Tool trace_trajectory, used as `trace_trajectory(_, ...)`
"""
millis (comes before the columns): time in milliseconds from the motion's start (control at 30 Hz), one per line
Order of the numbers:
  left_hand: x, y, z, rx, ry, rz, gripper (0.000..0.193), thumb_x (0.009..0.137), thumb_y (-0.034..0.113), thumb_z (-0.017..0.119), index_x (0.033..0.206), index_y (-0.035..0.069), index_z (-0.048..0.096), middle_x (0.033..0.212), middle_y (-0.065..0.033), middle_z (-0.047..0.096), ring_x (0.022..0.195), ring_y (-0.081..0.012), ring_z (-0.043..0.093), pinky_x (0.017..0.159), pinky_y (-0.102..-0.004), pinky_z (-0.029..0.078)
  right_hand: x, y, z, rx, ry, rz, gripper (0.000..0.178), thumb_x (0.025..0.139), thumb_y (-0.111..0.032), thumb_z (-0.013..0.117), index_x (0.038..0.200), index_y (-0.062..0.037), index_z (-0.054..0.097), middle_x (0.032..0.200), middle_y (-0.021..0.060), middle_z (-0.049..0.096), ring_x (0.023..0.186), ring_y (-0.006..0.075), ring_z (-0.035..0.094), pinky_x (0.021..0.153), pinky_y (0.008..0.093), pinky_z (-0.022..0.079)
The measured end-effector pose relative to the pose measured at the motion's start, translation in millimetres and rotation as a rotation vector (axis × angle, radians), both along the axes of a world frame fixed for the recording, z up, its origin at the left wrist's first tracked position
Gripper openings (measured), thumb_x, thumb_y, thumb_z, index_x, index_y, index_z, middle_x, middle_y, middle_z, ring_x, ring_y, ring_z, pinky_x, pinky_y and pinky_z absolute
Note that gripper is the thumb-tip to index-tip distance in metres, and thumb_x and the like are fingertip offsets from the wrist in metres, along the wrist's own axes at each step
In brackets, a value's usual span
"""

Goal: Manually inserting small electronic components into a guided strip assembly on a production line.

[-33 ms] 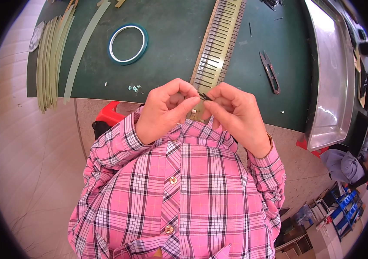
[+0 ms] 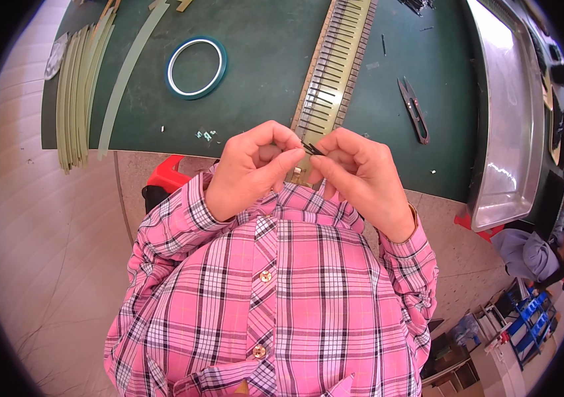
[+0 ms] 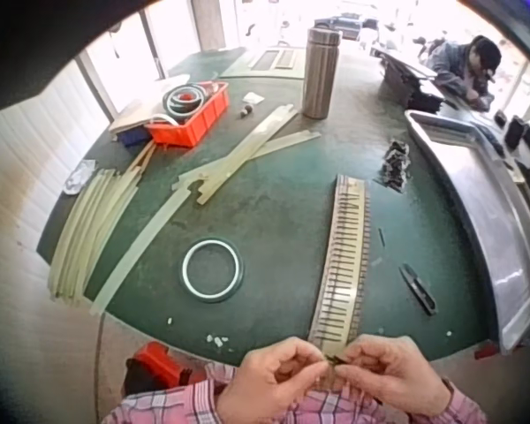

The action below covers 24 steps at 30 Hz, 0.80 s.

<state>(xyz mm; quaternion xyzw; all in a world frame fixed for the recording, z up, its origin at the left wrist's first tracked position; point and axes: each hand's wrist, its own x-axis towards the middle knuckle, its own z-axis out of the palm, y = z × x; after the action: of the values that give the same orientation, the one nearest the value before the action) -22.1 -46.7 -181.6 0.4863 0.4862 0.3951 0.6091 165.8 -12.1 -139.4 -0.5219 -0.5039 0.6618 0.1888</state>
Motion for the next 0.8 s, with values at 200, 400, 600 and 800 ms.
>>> trace_trajectory(200, -8, 3, 4, -0.367, -0.225, -0.004, 0.011, 0.091, 0.006, 0.059, 0.099, -0.001, 0.056, 0.072, 0.0003, 0.058, 0.053, -0.0033, 0.053, 0.047, -0.0175, 0.043, -3, 3, -4, -0.093, 0.061, 0.006, 0.006, 0.09, -0.002, 0.055, 0.092, 0.0041, 0.054, 0.069, 0.005, 0.063, 0.053, 0.0053, 0.056, 0.046, 0.0175, 0.042)
trace_trajectory(400, -3, -1, -10, -0.01, 0.092, 0.102, 0.011, 0.085, 0.006, 0.063, 0.093, 0.0, 0.061, 0.083, -0.0044, 0.06, 0.054, -0.0118, 0.058, 0.049, -0.0255, 0.046, -6, 12, -9, 0.016, -0.069, 0.034, 0.006, 0.088, -0.001, 0.056, 0.088, 0.0046, 0.054, 0.066, 0.0055, 0.063, 0.053, 0.0065, 0.057, 0.046, 0.0199, 0.043)
trace_trajectory(600, -5, -2, -19, 0.422, 0.442, 0.103, 0.015, 0.08, 0.004, 0.065, 0.095, 0.003, 0.065, 0.084, -0.0081, 0.057, 0.062, -0.0212, 0.062, 0.054, -0.0301, 0.05, -5, 13, -18, 0.154, -0.195, 0.097, 0.004, 0.088, -0.002, 0.057, 0.088, 0.0015, 0.055, 0.065, 0.0021, 0.061, 0.051, 0.002, 0.052, 0.043, 0.0157, 0.037)
trace_trajectory(800, -2, -4, -22, 0.512, 0.497, 0.093, 0.017, 0.08, 0.003, 0.064, 0.097, 0.003, 0.065, 0.085, -0.007, 0.057, 0.064, -0.021, 0.062, 0.054, -0.0312, 0.05, -2, 12, -24, 0.18, -0.219, 0.094, 0.004, 0.088, -0.002, 0.057, 0.087, 0.0018, 0.055, 0.065, 0.0022, 0.061, 0.051, 0.0022, 0.052, 0.043, 0.0161, 0.038)
